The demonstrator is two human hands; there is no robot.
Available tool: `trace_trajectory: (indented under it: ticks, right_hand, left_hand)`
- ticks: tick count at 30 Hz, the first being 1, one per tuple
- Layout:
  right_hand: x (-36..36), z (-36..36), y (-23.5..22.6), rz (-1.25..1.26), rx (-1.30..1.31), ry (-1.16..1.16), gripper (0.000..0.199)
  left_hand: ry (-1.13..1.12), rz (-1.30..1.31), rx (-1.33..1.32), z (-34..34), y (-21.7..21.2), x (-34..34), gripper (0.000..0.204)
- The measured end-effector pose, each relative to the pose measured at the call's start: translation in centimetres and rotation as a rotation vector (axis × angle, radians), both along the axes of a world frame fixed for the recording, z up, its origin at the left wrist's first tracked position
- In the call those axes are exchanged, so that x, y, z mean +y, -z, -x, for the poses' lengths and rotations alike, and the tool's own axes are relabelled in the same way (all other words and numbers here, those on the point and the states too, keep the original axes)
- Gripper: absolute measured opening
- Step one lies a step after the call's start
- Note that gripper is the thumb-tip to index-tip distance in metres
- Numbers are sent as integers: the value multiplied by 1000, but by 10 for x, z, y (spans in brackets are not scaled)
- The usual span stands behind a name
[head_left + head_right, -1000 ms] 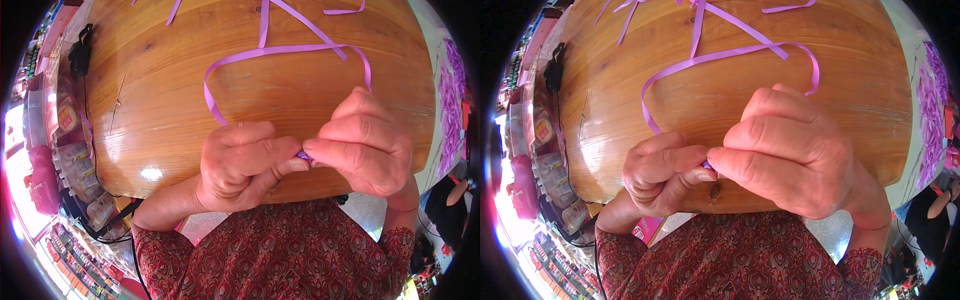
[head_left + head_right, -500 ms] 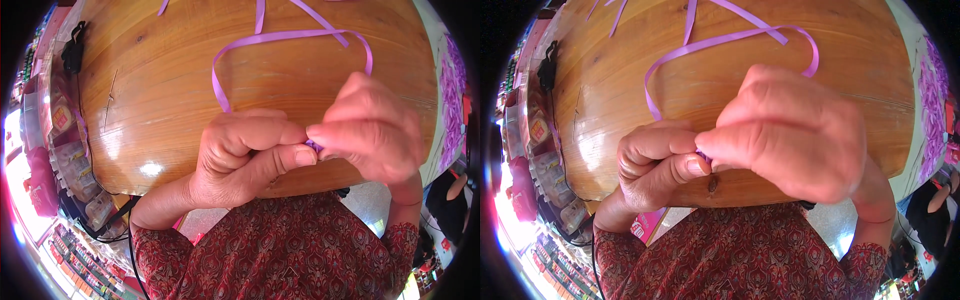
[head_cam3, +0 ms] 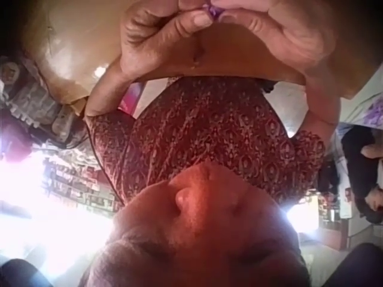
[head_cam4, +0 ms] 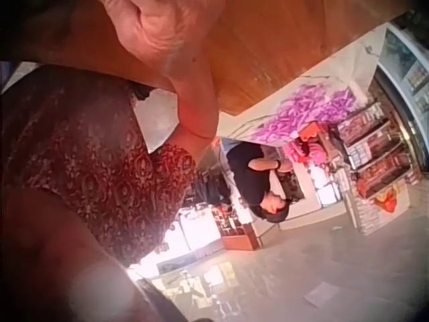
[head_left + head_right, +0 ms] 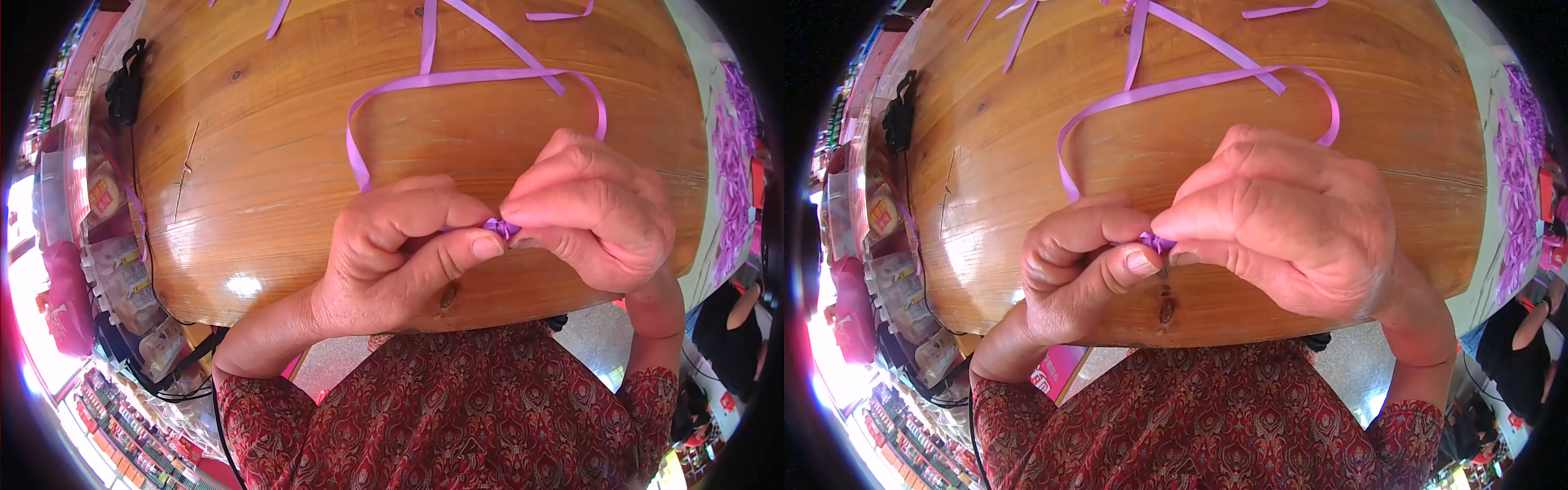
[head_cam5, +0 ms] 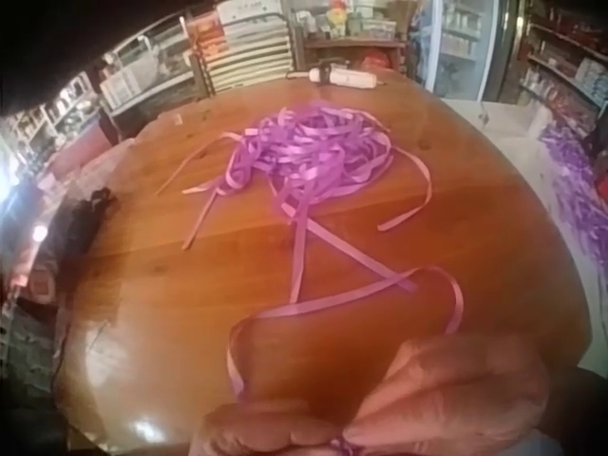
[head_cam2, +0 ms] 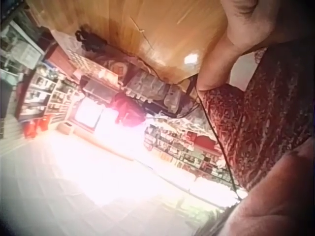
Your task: The person ties a series of knots along the length of a purple ribbon by hand, then picks up another ribbon and repeats the process.
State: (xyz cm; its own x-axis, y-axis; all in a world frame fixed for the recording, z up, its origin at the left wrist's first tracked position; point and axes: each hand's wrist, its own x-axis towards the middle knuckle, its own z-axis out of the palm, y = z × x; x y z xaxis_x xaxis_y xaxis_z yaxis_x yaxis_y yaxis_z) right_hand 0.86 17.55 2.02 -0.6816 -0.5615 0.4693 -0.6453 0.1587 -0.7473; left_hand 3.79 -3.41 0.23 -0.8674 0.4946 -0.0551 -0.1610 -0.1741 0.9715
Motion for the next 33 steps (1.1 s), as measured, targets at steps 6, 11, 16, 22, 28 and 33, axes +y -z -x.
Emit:
trace_trajectory:
  ticks: [6,11,16,22,28,33]
  right_hand:
    - [1,2,0,-13,50,-5,22]
    - [3,3,-3,-63,38,63,22]
    - [-1,-1,-3,-20,-75,100,26]
    - [-1,-3,-8,-52,-72,47,26]
    - [0,-3,0,-61,111,70,24]
    - [-2,-6,0,-75,176,105,21]
  left_hand:
    - [33,226,398,5,-3,-2,10]
    - [-32,123,147,3,0,-1,8]
    - [-31,114,189,0,7,-2,7]
    - [-47,79,231,1,5,-1,7]
    - [6,154,317,5,4,-2,10]
    - [36,193,280,6,3,-2,13]
